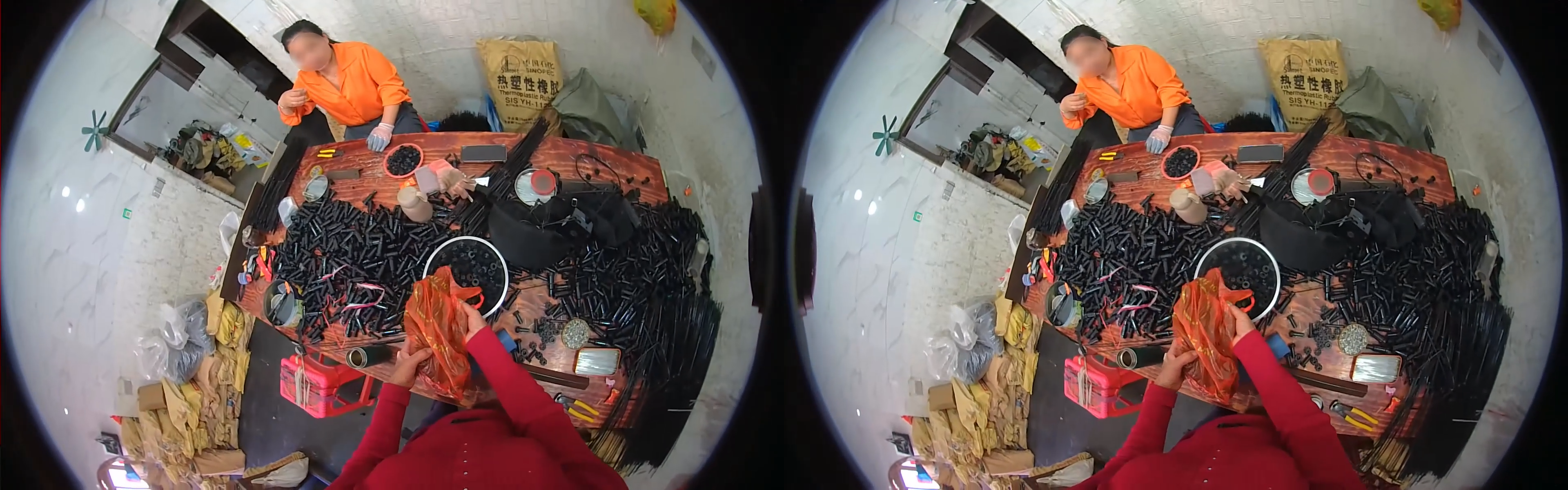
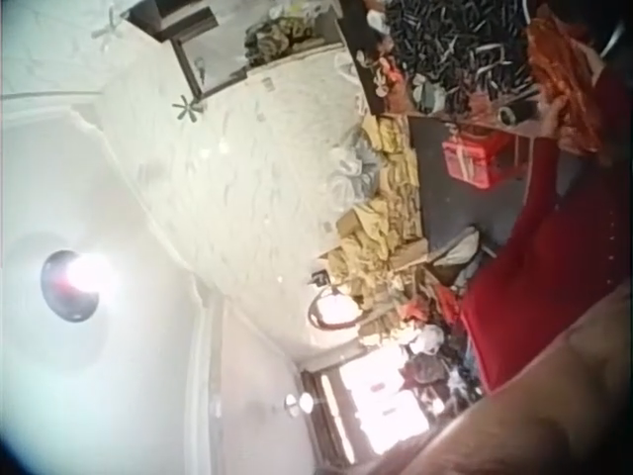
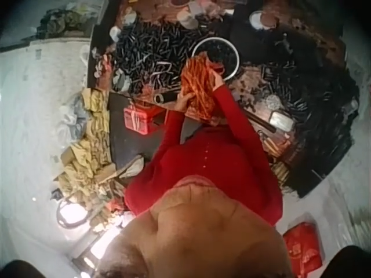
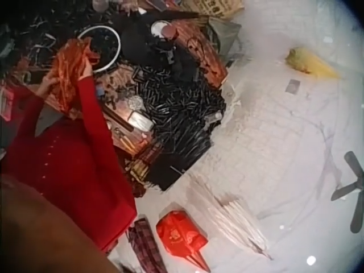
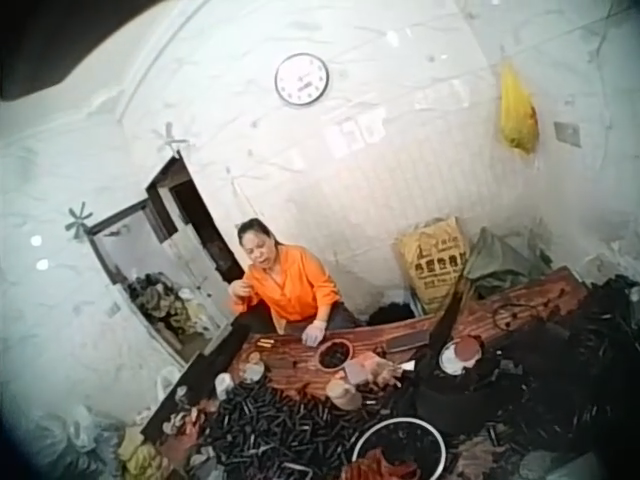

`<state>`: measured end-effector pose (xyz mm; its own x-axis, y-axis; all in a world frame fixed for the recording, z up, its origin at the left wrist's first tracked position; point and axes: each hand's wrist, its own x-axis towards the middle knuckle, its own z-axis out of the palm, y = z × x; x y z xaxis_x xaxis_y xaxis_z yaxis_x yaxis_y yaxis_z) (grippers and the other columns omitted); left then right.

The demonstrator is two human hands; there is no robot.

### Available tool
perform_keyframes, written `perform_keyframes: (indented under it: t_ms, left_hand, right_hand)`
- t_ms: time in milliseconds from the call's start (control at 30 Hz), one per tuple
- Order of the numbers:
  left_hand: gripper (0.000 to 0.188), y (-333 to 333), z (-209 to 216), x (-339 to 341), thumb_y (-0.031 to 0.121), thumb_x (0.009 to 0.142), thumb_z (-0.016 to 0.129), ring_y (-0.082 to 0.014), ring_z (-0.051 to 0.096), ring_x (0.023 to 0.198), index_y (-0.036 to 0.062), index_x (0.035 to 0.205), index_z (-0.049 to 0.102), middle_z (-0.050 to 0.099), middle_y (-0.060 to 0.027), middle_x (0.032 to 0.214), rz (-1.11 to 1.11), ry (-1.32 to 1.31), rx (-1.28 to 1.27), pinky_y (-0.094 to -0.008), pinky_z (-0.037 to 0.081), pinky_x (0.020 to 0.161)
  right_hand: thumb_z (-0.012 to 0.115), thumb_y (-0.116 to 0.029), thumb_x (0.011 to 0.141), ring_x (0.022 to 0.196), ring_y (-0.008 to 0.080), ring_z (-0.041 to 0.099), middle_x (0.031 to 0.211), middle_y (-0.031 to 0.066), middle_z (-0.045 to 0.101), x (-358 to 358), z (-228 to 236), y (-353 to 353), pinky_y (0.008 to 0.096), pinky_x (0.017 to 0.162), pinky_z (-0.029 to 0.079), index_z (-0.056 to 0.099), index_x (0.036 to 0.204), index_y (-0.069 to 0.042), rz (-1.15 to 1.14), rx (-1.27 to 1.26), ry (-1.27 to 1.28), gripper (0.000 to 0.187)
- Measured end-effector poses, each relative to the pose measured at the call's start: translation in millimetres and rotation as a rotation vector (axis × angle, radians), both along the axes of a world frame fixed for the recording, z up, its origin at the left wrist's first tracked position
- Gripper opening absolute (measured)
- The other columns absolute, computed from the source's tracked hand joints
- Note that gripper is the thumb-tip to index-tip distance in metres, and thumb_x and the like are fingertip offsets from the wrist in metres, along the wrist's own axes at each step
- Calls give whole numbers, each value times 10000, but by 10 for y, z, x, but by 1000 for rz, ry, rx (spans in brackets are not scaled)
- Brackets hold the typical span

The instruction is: Packing small metal rings into a plastic bag and then sorting a large number of black rods.

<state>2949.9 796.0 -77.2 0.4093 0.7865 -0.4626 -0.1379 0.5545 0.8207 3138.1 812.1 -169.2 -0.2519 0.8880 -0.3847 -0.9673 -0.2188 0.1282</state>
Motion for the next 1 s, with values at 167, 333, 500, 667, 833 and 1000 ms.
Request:
perform_keyframes:
  t_ms: [167, 333, 500, 667, 833, 1000]
  left_hand:
    - [602, 12, -363, -164, 148, 771, 726, -167, 563, 1082, -6, 1292, 468, 582, -77, 1215, -84, 314, 252, -314, 458, 932]
    - [593, -21, -477, -193, 89, 792, 719, -168, 561, 1087, 8, 1305, 433, 568, -90, 1219, -111, 405, 244, -301, 460, 919]
    - [636, -35, -400, -138, 158, 797, 719, -220, 563, 1101, -22, 1322, 409, 560, -135, 1237, -86, 728, 496, -324, 452, 938]
    - [598, 68, -13, 202, 216, 824, 685, -259, 549, 1109, -34, 1306, 432, 544, -172, 1231, -94, 1103, 1110, -345, 450, 942]
    - [584, 329, 161, 809, 300, 829, 696, -335, 549, 1066, -21, 1272, 490, 564, -208, 1163, 23, 702, 702, -398, 434, 950]
    - [693, 476, -205, 1054, 423, 818, 711, -294, 643, 938, -51, 1272, 490, 623, -215, 1107, 13, 899, 824, -362, 505, 794]
  right_hand:
    - [499, -275, 964, 967, 268, 658, 1112, 108, 675, -35, -126, 5, 432, 864, 527, 623, 1171, -61, 31, -129, -118, 322]
    - [502, -281, 962, 894, 272, 666, 1048, 103, 689, -33, -181, -5, 427, 823, 536, 622, 1158, -49, 34, -180, -147, 327]
    - [529, -275, 953, 889, 265, 665, 1041, 108, 688, -31, -254, -63, 424, 781, 541, 636, 1113, -34, -5, -211, -224, 308]
    - [626, -140, 847, 737, 223, 669, 895, 96, 699, -4, -99, -99, 358, 661, 531, 659, 1020, -4, -115, -215, -732, 223]
    - [627, -113, 803, 799, 228, 660, 901, 100, 690, 75, 54, -98, 355, 698, 508, 644, 995, -12, 87, -192, -1265, 217]
    - [627, -141, 798, 981, 325, 639, 998, 178, 672, 83, 573, -179, 399, 830, 483, 616, 1066, -23, 144, -142, -1792, 294]
